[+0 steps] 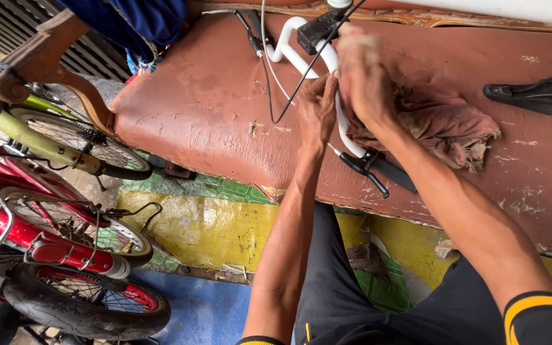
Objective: The person wipes down a white bicycle frame resting on a padded bench, using a cloth to clean the top tube, seat tube, and handlebar area. They turn the frame and reposition the bike to reach different sections, briefly pause to point at the frame, then resume wiping.
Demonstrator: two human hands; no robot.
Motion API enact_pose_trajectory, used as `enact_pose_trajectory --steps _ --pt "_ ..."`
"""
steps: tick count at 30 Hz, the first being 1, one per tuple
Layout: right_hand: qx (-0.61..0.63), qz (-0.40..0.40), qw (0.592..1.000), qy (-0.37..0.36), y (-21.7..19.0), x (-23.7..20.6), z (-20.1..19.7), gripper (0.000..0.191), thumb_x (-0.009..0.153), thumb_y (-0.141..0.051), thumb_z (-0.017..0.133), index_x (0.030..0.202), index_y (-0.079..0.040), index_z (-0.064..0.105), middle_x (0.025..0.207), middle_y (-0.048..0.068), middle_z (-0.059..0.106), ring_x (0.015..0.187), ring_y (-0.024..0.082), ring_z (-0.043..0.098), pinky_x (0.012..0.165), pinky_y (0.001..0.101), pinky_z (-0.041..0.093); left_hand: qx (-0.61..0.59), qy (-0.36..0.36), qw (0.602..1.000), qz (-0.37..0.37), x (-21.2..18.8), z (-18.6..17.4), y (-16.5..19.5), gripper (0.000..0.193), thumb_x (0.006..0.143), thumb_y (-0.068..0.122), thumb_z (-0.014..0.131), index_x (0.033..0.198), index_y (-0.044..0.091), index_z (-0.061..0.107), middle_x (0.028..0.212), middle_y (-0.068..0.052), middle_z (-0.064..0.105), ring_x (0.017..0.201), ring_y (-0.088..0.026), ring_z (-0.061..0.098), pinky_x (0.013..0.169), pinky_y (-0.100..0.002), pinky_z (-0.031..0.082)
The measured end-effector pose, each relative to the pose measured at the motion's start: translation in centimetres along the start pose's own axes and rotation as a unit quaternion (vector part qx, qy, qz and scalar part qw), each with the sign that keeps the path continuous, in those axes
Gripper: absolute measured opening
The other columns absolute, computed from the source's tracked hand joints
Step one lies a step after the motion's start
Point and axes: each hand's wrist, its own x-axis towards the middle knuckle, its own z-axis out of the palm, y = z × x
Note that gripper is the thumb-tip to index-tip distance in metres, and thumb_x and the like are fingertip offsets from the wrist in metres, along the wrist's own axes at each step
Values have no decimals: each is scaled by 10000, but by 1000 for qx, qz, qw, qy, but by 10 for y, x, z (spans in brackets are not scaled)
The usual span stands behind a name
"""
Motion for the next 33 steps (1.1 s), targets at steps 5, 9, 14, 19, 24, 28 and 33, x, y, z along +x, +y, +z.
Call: enact_pose_trajectory --steps 5,9,14,19,24,28,33 --pt "-109 -221 967 58 -22 21 30 201 1073 -181 541 1109 15 518 779 123 578 619 219 601 537 398 524 -91 -7 993 -68 -17 5 -18 464 1053 401 636 996 -40 769 818 -141 722 705 -196 618 652 -398 537" --pt "-81 -238 967 39 -10 17 33 214 1148 -169 480 1163 42 510 833 136 541 649 257 588 565 402 559 -128 -6 987 -95 -20 3 -26 391 978 345 668 1154 10 765 868 -143 774 697 -169 656 643 -365 557" --pt "-118 -448 875 138 2 -8 28 310 1180 -183 460 1323 93 462 1145 267 560 1047 375 620 847 470 580 -108 -43 987 -108 -19 -12 -21 422 920 360 701 1204 48 721 1012 -143 766 816 -214 757 704 -406 651" --pt "56 -183 965 178 -3 -7 15 324 1143 -247 483 1139 64 575 949 165 556 854 286 597 777 487 528 -2 -64 997 -42 -25 -20 -11 436 863 391 774 1204 120 750 1025 -171 744 826 -255 739 718 -438 627" --pt "52 -350 925 137 -23 25 34 288 1152 -218 464 1203 54 543 1090 182 535 1145 289 566 1062 521 477 9 -45 999 -28 -25 -13 -13 386 926 359 730 1214 102 734 1010 -154 761 840 -236 742 727 -401 621" --pt "-111 -353 917 149 -26 39 34 302 1174 -255 523 1093 31 572 1051 230 570 1067 370 596 987 513 480 12 -36 999 -15 -25 -11 -20 373 904 301 738 1210 88 734 1018 -141 761 838 -248 736 734 -379 608" --pt "-204 -400 882 143 -16 43 10 281 1167 -217 573 1107 57 584 1101 278 594 1097 461 575 1008 534 476 0 -25 1000 -15 -27 -6 -24 364 885 278 767 1185 72 749 1046 -119 767 870 -245 712 729 -375 607"
